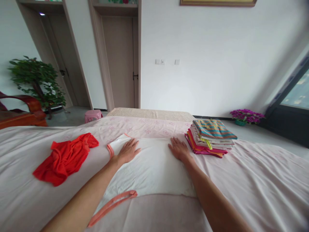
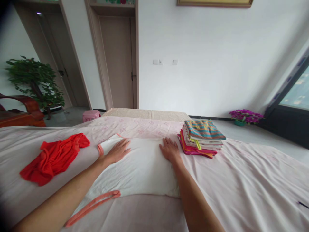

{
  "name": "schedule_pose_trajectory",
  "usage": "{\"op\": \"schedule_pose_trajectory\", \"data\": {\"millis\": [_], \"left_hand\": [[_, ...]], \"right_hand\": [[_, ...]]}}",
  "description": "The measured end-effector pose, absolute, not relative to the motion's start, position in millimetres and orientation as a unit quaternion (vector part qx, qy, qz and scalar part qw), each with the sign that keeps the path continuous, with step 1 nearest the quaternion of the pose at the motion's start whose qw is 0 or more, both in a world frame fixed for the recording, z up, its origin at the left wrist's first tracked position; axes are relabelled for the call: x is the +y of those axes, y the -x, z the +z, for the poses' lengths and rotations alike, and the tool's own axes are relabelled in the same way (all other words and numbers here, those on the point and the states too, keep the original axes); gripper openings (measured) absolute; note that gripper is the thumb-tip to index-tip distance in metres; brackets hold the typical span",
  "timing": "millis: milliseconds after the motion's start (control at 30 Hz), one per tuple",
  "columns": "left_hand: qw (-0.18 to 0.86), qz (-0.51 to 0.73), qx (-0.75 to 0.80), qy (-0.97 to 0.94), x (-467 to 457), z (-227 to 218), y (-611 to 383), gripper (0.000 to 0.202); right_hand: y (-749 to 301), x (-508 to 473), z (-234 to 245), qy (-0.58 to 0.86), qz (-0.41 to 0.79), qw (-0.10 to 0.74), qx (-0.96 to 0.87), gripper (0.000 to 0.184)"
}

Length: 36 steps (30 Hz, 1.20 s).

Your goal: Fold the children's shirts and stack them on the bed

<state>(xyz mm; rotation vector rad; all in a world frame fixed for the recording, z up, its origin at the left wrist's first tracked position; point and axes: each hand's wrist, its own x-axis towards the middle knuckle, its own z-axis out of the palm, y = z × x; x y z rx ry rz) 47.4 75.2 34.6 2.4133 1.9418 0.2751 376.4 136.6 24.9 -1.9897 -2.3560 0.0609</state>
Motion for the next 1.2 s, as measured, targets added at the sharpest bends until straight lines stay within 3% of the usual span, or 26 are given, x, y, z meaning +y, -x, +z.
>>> {"op": "schedule_pose_trajectory", "data": {"millis": [300, 467, 667, 867, 1200], "left_hand": [[-0.045, 0.081, 0.801, -0.592, 88.4, 18.9, 27.6, 0.063], [-0.096, 0.099, 0.781, -0.609, 88.5, 29.3, 10.2, 0.055], [-0.014, 0.076, 0.594, -0.801, 94.3, 24.1, -13.3, 0.058], [-0.003, 0.069, 0.751, -0.657, 103.0, 16.5, 37.2, 0.063], [-0.006, 0.112, 0.827, -0.551, 111.4, 40.2, 51.1, 0.055]], "right_hand": [[-376.6, 137.1, 23.7, 0.647, 0.012, 0.024, -0.762, 0.068], [-375.1, 135.7, 24.7, 0.646, 0.004, 0.034, -0.762, 0.066], [-375.0, 133.6, 28.0, 0.641, 0.008, 0.04, -0.766, 0.065], [-375.9, 132.4, 29.0, 0.638, 0.009, 0.045, -0.769, 0.065], [-374.6, 134.4, 26.9, 0.644, -0.005, 0.054, -0.763, 0.063]]}}
